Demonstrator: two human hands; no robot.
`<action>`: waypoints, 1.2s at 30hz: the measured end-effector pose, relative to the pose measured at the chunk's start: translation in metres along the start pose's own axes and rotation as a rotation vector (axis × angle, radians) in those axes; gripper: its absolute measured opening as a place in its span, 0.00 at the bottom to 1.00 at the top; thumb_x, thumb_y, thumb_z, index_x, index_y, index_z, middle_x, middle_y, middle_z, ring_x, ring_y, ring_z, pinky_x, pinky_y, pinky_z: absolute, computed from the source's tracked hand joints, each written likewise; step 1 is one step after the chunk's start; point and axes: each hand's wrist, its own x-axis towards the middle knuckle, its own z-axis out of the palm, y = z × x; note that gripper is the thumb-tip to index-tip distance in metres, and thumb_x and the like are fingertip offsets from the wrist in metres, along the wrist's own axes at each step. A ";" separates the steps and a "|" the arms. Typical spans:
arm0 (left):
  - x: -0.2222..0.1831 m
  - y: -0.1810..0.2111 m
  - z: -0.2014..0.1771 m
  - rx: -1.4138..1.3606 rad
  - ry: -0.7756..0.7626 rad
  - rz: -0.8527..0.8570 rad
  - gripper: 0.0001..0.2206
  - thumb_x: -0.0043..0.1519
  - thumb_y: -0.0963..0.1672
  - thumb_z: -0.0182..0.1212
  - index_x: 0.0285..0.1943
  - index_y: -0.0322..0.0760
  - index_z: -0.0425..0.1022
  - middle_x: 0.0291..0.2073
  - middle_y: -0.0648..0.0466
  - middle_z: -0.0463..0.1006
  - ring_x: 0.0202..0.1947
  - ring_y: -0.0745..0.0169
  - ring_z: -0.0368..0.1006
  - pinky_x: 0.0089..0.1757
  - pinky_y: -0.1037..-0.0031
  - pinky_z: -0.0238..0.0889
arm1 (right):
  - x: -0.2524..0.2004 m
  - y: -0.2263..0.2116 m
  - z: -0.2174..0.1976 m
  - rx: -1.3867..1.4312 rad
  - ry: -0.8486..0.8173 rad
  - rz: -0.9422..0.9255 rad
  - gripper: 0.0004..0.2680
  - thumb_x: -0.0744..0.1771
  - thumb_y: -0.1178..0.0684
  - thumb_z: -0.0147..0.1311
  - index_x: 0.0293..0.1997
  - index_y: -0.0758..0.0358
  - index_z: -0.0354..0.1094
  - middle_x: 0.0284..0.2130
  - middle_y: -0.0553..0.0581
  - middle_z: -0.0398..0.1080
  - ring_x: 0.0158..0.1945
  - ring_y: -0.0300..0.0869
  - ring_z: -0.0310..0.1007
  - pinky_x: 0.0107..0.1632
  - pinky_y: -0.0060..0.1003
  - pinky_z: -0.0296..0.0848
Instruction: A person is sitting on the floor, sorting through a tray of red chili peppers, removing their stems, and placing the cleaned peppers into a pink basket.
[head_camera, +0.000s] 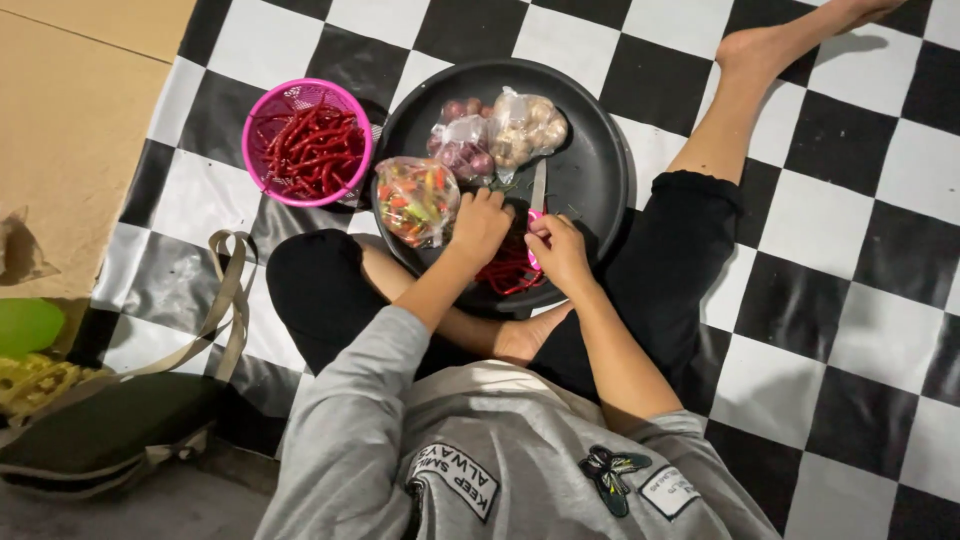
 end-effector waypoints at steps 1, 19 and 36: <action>-0.001 0.002 0.010 -0.002 -0.002 0.002 0.03 0.57 0.43 0.62 0.37 0.48 0.78 0.37 0.51 0.74 0.40 0.46 0.69 0.38 0.54 0.58 | -0.001 0.006 0.000 -0.001 0.001 0.003 0.07 0.62 0.57 0.67 0.40 0.58 0.76 0.29 0.56 0.73 0.37 0.52 0.78 0.41 0.41 0.78; -0.015 0.029 -0.136 -0.014 0.537 0.202 0.02 0.63 0.41 0.62 0.42 0.38 0.76 0.38 0.47 0.73 0.42 0.47 0.70 0.42 0.61 0.59 | 0.006 -0.010 0.002 0.436 0.068 0.253 0.06 0.67 0.57 0.61 0.47 0.62 0.78 0.33 0.60 0.78 0.38 0.39 0.76 0.40 0.39 0.76; -0.033 0.005 -0.104 -0.881 0.377 -0.203 0.06 0.60 0.42 0.70 0.44 0.45 0.83 0.40 0.58 0.85 0.45 0.54 0.80 0.49 0.66 0.68 | 0.008 0.003 0.006 0.914 -0.122 0.277 0.04 0.71 0.57 0.49 0.40 0.67 0.67 0.20 0.59 0.68 0.17 0.42 0.71 0.17 0.33 0.71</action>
